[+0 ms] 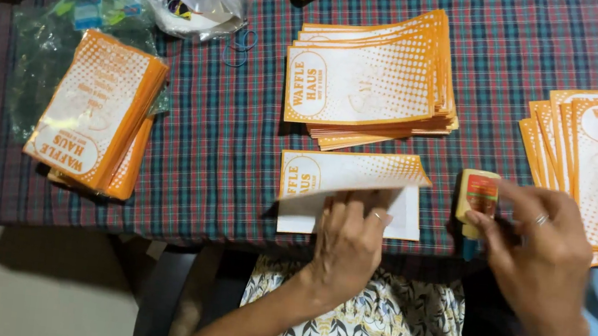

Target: Applying glue to the edges of paper bags and stacking them in an organized pile.

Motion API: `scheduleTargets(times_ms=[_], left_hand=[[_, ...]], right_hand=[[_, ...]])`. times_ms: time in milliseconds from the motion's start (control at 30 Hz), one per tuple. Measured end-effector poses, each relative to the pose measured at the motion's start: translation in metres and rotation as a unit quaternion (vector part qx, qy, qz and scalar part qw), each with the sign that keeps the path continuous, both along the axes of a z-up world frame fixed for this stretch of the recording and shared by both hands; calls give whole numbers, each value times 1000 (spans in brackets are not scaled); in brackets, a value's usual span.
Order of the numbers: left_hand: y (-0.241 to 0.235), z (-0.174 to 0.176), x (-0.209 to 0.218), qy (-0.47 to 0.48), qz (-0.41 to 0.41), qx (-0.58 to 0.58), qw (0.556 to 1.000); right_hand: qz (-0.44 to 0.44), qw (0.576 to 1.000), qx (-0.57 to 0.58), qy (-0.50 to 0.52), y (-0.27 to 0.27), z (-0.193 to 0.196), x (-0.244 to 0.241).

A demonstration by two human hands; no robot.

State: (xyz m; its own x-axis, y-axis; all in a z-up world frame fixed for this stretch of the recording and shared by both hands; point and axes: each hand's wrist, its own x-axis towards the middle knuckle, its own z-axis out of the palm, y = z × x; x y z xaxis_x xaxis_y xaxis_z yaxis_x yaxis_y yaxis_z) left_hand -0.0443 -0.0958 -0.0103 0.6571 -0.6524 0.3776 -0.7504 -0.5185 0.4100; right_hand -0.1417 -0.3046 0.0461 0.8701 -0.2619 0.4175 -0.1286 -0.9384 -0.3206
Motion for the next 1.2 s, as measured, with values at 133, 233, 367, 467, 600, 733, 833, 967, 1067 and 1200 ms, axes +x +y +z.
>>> scheduleTargets(times_ms=[133,233,367,467,600,733,833,967,1067,1200], left_hand=[[-5,16,16,164,-34,43,985],[-11,29,31,243,-34,112,963],[-15,40,50,292,-39,98,951],[-17,43,61,257,-20,139,956],[-19,48,64,267,-23,114,956],[-18,49,65,274,-21,126,953],[-18,46,65,266,-22,123,956],[-17,46,65,254,-21,119,960],[-16,46,65,268,-17,120,956],[-15,41,64,251,-19,115,961]], right_hand=[[-106,971,120,179,-8,14,10],[-136,931,272,202,-10,11,19],[-92,844,520,90,-10,16,21],[-78,863,497,-43,-3,8,18],[-47,862,497,-85,7,2,31],[-4,924,380,-33,5,-3,34],[11,922,386,-36,5,-5,35],[0,900,431,-62,15,3,53],[-11,929,352,-114,3,-19,60],[-16,933,349,-90,0,-14,56]])
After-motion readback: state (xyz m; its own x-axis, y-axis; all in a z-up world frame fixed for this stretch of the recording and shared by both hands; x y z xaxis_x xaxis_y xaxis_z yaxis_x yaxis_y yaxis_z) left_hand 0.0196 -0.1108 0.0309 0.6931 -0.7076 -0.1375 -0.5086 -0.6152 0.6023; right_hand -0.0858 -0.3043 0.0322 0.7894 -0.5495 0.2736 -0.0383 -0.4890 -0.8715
